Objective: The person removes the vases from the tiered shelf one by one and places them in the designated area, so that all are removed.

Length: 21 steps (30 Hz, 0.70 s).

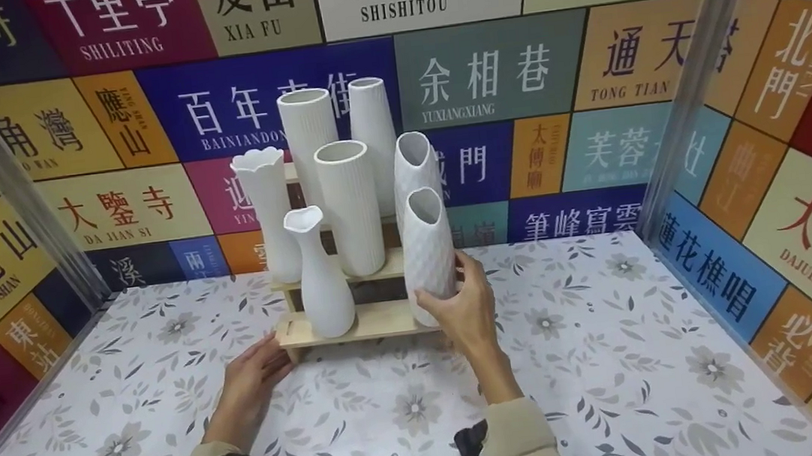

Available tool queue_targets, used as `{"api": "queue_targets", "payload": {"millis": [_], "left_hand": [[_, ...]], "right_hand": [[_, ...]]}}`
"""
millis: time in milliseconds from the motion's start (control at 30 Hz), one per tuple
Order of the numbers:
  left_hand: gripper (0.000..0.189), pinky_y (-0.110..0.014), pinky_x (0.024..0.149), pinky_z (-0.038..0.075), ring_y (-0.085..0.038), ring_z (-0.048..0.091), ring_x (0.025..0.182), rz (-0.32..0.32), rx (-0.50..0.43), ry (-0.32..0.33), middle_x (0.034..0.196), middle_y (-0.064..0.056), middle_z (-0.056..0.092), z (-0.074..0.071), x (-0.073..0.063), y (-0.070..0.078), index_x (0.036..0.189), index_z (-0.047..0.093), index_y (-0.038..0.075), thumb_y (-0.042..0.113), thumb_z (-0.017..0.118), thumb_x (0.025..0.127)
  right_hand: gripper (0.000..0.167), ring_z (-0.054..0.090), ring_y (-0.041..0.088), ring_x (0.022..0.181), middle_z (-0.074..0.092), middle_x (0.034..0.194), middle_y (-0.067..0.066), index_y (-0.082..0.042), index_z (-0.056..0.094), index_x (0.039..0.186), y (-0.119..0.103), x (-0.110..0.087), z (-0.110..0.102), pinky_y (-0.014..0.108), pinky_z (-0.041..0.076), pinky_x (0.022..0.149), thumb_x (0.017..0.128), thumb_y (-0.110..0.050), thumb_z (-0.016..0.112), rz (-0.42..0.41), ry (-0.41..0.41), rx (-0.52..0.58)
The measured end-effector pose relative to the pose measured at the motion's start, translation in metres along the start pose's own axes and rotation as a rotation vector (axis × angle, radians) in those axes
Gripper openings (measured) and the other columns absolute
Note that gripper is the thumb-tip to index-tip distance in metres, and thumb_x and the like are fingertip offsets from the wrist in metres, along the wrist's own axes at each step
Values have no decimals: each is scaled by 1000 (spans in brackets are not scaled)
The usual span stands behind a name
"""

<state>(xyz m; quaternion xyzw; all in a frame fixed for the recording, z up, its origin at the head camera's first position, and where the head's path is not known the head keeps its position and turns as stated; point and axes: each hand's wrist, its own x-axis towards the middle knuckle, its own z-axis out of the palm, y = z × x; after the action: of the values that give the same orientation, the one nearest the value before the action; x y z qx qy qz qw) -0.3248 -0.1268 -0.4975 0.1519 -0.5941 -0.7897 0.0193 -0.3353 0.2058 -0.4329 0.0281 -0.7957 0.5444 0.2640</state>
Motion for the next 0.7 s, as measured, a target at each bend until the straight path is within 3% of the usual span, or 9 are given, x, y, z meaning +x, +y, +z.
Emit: {"api": "queue_targets", "payload": {"millis": [300,700], "left_hand": [[45,-39,105,57,-34,61,127,-11,-6,5,138,-26,59,0,0,0,143,51,4,18,59,101],[47,-39,103,58,-35,63,124,21,-7,-12,135,-27,61,0,0,-1,142,51,0,19,60,101]], "right_hand": [[79,60,28,114,58,137,13,-7,48,144,7,10,-25,7,49,79,76,-20,87,-15,6,-29],[77,62,27,115,60,138,12,-9,49,143,31,15,-45,14,52,83,77,-22,86,11,57,-119]]}}
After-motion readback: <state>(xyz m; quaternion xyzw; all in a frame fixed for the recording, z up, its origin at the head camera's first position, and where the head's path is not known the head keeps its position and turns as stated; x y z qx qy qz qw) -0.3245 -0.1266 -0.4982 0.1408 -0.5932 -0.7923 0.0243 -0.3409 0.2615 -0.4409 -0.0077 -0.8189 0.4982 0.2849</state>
